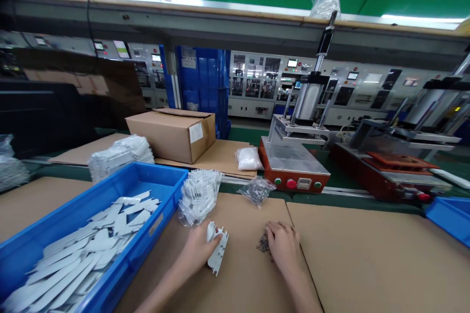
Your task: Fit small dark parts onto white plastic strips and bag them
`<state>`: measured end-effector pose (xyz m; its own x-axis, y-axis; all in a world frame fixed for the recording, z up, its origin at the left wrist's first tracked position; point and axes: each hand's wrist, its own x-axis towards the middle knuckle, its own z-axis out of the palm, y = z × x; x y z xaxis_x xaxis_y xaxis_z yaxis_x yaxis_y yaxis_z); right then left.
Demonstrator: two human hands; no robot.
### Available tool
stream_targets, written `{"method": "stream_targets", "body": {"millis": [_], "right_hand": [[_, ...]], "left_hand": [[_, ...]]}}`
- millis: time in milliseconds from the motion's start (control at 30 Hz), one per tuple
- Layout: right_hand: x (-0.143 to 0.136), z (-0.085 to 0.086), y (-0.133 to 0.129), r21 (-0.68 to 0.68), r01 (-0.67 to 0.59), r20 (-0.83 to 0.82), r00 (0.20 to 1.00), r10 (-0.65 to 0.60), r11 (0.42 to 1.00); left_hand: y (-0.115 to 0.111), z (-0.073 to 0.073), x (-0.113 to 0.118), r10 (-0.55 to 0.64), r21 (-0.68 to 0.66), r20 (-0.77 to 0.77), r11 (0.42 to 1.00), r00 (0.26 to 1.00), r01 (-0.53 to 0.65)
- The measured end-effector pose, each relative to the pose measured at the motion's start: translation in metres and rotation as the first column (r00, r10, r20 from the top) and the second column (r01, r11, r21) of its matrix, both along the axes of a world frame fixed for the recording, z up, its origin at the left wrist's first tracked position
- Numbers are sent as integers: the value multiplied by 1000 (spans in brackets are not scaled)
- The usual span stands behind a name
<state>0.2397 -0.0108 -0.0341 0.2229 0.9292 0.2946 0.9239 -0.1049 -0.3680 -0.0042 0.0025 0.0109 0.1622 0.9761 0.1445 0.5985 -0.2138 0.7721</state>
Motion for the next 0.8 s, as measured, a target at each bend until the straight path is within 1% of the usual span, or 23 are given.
{"method": "stream_targets", "body": {"millis": [67,100,133,200,267,300,367,400,467,567,633,667,733,800], "right_hand": [[0,3,0,58,-39,-150,988,47,998],[-1,5,0,95,-61,-257,963,83,994],[-4,8,-1,133,-77,-374,919,122,988],[-17,15,-5,180,-91,-593,784,181,980],[-35,23,-11,193,-121,-732,643,225,974],[-45,27,-14,196,-151,-770,588,247,969],[-62,32,-20,206,-181,-820,505,271,962],[-68,34,-22,207,-181,-830,488,271,961],[-75,34,-24,199,-181,-832,489,264,963],[-77,30,-24,185,-181,-831,496,252,966],[-78,27,-23,183,-193,-849,464,253,964],[-78,26,-23,183,-200,-860,441,256,962],[-79,25,-24,184,-218,-878,401,260,958],[-81,27,-25,181,-228,-885,386,260,957]], "left_hand": [[0,1,1,6,-22,98,1000,995,-4],[0,1,3,11,-62,154,998,988,-1],[0,0,5,17,-124,216,992,976,10],[-2,-3,10,33,-276,342,959,939,67],[-4,-8,17,43,-380,441,914,896,143],[-6,-10,19,42,-400,473,900,880,172],[-9,-13,24,20,-396,507,893,862,212],[-10,-13,25,9,-386,513,895,858,222],[-12,-12,26,-13,-355,517,907,856,229],[-14,-8,24,-66,-240,514,946,855,218],[-15,-6,24,-98,-157,515,966,852,207],[-15,-6,23,-102,-137,516,970,850,200],[-15,-5,23,-78,-157,533,969,842,189],[-15,-5,24,-27,-213,570,960,821,180]]}}
